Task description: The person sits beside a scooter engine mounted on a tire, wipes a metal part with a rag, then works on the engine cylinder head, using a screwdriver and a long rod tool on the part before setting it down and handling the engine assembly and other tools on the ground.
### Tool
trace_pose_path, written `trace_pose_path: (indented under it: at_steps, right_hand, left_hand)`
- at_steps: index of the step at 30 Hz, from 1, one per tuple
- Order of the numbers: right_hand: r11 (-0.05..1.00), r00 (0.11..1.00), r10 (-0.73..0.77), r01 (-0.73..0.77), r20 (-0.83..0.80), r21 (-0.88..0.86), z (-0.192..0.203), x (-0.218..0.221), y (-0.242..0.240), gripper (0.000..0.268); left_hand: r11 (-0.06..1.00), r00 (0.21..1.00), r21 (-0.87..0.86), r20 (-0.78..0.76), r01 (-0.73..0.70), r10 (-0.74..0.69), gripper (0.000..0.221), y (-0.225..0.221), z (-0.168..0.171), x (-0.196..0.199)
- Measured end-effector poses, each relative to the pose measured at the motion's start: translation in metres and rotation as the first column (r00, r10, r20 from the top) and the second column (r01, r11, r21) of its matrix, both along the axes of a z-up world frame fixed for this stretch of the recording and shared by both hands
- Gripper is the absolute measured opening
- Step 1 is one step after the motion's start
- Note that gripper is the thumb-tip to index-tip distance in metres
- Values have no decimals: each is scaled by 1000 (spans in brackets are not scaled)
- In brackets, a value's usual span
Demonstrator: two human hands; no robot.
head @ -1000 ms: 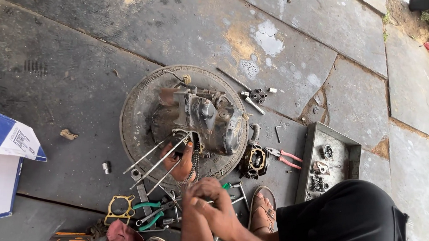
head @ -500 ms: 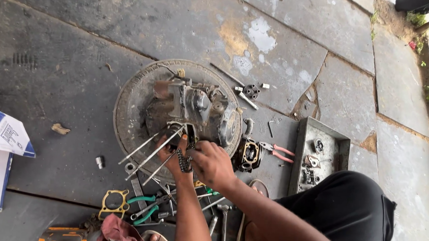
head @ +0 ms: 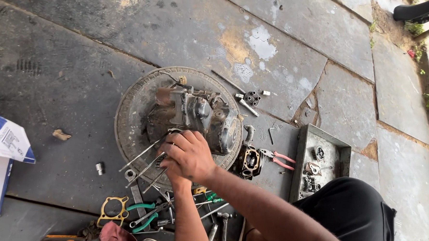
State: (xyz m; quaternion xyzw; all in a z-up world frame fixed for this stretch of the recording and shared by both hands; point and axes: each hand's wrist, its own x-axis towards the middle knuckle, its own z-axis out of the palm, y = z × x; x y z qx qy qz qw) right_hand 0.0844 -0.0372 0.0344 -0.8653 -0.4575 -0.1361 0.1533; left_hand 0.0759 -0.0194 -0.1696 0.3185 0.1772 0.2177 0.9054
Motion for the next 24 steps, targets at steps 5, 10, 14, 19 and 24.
trace_pose_path:
  at_steps: [5,10,14,19,24]
  right_hand:
    - [961,951,-198,237,-238,146,-4,-48,14,45]
    - [969,922,-212,241,-324,49,0,-51,16,56]
    - [981,951,-158,183,-264,70,2,-46,14,56]
    - [990,965,-117,131,-234,47,5,-40,12,59]
    - [994,963,-97,105,-251,16,1,-37,12,62]
  left_hand:
    - [999,999,-38,-9,36,-37,43,-14,-7,-1]
    - [994,996,-61,0,90,-91,43,-26,-11,3]
    - [991,994,-77,11,109,-108,44,-26,-15,5]
    - [985,991,-115,20,130,-129,45,-37,-24,11]
    - [978,988,-143,21,153,-151,46,-45,-35,16]
